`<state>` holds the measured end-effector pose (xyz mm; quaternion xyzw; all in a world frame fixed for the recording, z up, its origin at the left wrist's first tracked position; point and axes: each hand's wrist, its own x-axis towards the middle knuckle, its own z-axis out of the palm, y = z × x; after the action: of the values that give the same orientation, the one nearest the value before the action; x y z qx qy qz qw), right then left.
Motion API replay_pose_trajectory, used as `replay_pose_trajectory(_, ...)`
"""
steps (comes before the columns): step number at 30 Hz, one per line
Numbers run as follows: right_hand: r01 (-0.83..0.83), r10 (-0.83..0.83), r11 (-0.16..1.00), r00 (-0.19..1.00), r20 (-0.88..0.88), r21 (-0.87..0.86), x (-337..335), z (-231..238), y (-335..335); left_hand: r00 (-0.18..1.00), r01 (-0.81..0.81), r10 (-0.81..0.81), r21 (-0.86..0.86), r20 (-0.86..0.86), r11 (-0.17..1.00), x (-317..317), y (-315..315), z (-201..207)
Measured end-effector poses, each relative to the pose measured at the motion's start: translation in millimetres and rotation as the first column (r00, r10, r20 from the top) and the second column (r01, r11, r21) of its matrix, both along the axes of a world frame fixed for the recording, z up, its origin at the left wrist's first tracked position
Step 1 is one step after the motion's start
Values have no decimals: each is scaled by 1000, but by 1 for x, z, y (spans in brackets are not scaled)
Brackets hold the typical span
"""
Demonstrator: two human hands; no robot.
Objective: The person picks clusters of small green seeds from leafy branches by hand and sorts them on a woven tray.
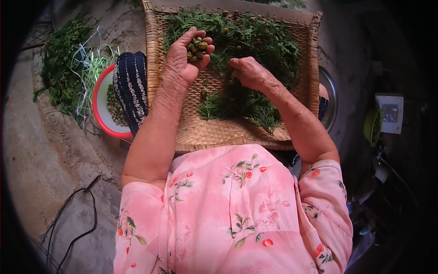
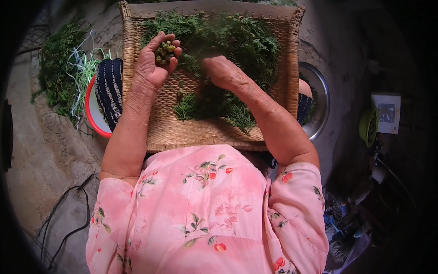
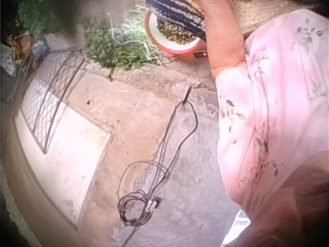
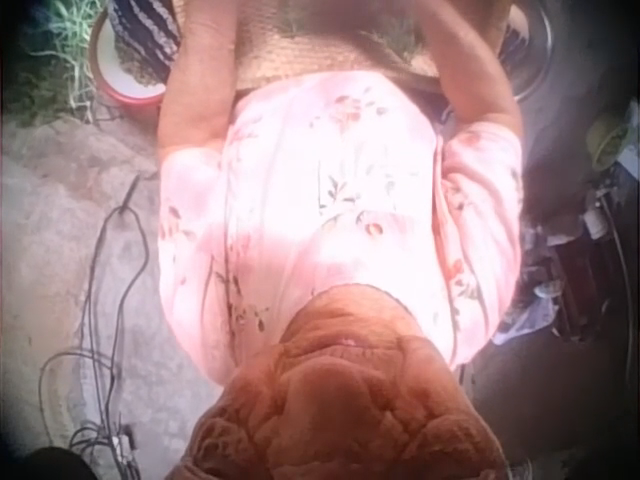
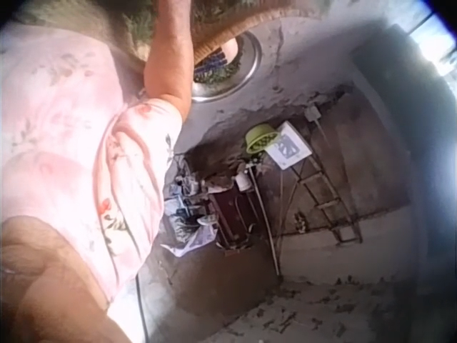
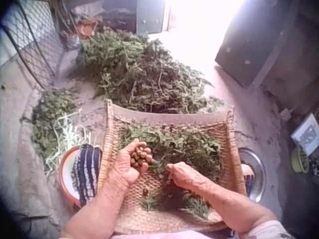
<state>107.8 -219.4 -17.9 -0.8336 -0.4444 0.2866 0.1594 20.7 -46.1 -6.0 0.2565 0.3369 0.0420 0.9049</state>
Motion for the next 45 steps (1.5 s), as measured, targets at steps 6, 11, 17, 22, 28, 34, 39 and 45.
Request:
replay_pose_trajectory(6, -17, 9, 997, 992, 123, 70, 10, -4, -1, 1000, 13, -13, 33, -2, 999, -1, 2, -2)
replay_pose_trajectory(11, -182, 192, 980, 972, 137, -78, -16, -9, 7, 1000, -30, 30, 24, -6, 999, 0, 0, 0)
replay_pose_trajectory(17, -65, 61, 997, 994, 86, 48, -23, -1, 12, 1000, -28, 28, 10, -9, 1000, 0, 2, -1)
replay_pose_trajectory(22, -63, 104, 935, 990, -100, 349, -43, -12, 24, 999, -37, 37, 28, -8, 999, 0, 6, -2)
replay_pose_trajectory(28, -239, 267, 940, 960, -88, 242, -55, -24, 26, 999, -45, 46, 22, -23, 999, 1, 5, -3)
replay_pose_trajectory(34, -30, 92, 969, 966, -243, 245, -32, -9, 28, 998, -55, 55, 11, -10, 998, 0, 6, -5)
replay_pose_trajectory(39, -85, 112, 985, 976, -185, 150, -2, 16, 16, 999, -51, 51, 18, -8, 999, 0, 8, -5)
replay_pose_trajectory(45, -368, 349, 924, 922, -167, -101, -21, 2, 2, 999, -29, 31, 78, -29, 997, 2, 5, -5)
